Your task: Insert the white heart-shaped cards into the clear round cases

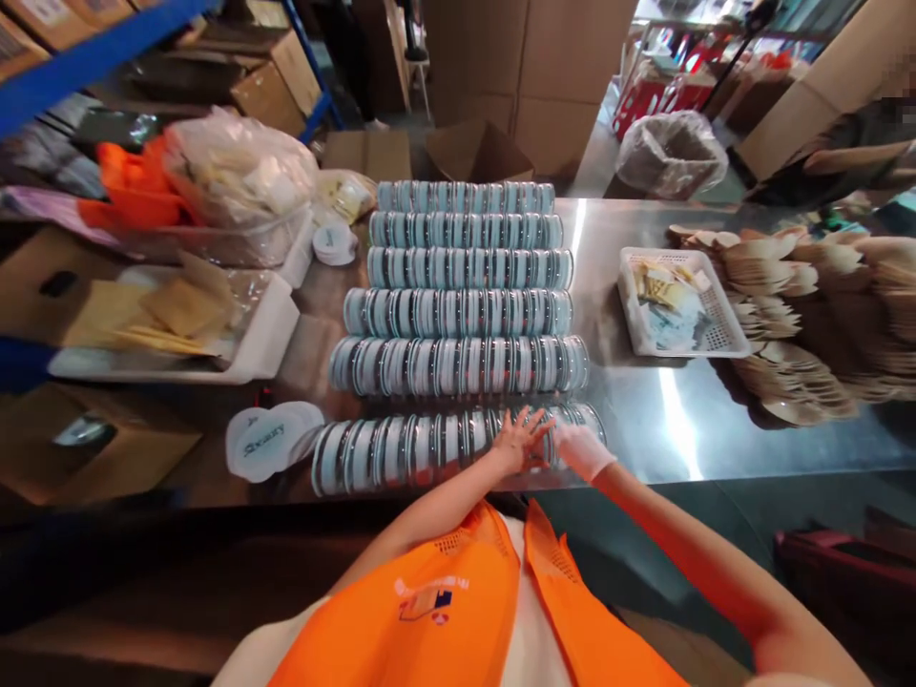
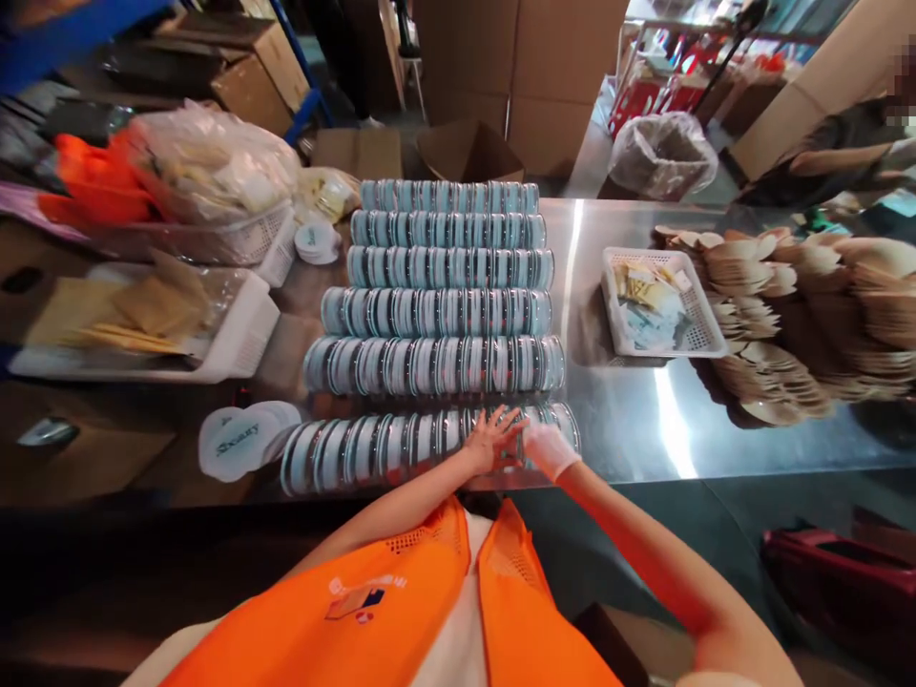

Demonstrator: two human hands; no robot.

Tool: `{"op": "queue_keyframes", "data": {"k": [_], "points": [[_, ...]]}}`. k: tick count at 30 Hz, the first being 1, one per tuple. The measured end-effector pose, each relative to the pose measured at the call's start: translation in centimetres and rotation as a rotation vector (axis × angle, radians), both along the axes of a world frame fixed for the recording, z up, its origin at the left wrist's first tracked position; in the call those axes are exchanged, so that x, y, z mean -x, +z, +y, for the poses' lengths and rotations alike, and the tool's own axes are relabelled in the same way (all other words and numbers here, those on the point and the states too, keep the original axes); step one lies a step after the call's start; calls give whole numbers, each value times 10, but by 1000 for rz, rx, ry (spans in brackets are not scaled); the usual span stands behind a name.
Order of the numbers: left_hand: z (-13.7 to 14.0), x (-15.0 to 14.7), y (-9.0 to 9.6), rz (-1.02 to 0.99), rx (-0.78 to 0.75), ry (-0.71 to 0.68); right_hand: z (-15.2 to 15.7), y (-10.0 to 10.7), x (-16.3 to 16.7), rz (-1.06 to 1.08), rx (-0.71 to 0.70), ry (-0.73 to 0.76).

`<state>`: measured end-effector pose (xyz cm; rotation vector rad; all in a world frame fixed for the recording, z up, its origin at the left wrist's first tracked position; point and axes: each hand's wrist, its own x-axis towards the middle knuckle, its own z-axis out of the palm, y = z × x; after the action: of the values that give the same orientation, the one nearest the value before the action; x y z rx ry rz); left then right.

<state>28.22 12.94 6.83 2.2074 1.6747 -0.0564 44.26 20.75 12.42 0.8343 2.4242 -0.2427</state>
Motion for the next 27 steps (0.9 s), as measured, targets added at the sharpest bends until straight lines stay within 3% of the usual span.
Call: {"op": "queue_keyframes", "data": {"k": [5,8,10,12,15,17,19,23,27], "points": [[-1,-3,-1,-10,-12,12,-82,-45,-20,22,48,-104],[-1,-2,1,-24,1,-2,-97,-65,-23,4,74,-162],[-3,5,4,-48,-18,-16,-94,-67,-30,4,91,-177],[-9,19,8,-65,-63,9,-83,-58,-37,24,93,-173],[-26,45,11,-48,-108,124,-44,-35,-35,170,-11,-174],[-38,59,9,-35,-89,150,-7,-22,-18,284,-71,-137],[-47,66,4,-28,-61,123,32,-15,11,305,-9,-21],[-51,66,-2,-15,-57,116,85,-13,73,70,213,177],[-48,66,-2,-37,-79,104,94,-12,107,-123,276,270]]}}
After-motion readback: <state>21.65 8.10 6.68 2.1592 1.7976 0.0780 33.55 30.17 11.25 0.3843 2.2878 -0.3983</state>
